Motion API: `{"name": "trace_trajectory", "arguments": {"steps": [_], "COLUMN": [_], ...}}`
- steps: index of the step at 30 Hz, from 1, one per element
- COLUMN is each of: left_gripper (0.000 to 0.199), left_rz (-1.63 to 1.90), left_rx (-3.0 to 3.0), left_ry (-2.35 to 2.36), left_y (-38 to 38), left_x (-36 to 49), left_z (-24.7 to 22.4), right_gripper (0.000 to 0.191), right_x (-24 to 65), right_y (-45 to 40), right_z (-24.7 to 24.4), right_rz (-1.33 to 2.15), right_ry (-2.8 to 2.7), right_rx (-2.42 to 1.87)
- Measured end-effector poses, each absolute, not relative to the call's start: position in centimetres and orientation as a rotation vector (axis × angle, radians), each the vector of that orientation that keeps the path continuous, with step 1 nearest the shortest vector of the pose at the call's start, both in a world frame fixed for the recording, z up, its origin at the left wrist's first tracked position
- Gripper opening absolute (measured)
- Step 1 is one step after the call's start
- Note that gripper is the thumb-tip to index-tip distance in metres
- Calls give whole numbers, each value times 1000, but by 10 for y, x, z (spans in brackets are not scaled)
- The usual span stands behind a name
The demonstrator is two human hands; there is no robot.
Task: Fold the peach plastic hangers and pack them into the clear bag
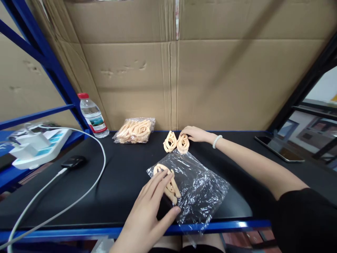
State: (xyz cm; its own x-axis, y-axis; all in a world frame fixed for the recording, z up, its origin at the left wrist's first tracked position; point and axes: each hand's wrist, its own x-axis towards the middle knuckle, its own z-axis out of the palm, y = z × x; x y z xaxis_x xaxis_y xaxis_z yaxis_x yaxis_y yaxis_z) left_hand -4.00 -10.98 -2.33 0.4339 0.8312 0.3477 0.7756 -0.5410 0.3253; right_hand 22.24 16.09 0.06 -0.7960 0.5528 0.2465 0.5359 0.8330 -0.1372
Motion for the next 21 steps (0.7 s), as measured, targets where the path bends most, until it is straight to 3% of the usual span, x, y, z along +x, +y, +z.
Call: {"name": "trace_trajectory", "arguments": {"steps": [4, 8, 15, 21], "left_gripper": [64, 66, 66, 65], "left_rz": [702, 686, 757, 794], "left_rx": [2572, 2602, 2682, 2714], "left_ry": [1457, 1470, 1445, 1432], "left_y": [-109, -109, -106, -102], "left_x": [-40, -40, -40, -40], "left_z": [-23, -24, -27, -28], "right_gripper": [26, 22, 36, 38], "right_x": [242, 267, 297, 295], "right_y": [150, 124, 68, 34], "right_z": [-1, 2, -8, -15], "right_rz": [267, 534, 1077, 1324], "right_ry": [-2646, -2514, -2033, -1607], "right_rx": [-860, -920, -1062, -1095]}}
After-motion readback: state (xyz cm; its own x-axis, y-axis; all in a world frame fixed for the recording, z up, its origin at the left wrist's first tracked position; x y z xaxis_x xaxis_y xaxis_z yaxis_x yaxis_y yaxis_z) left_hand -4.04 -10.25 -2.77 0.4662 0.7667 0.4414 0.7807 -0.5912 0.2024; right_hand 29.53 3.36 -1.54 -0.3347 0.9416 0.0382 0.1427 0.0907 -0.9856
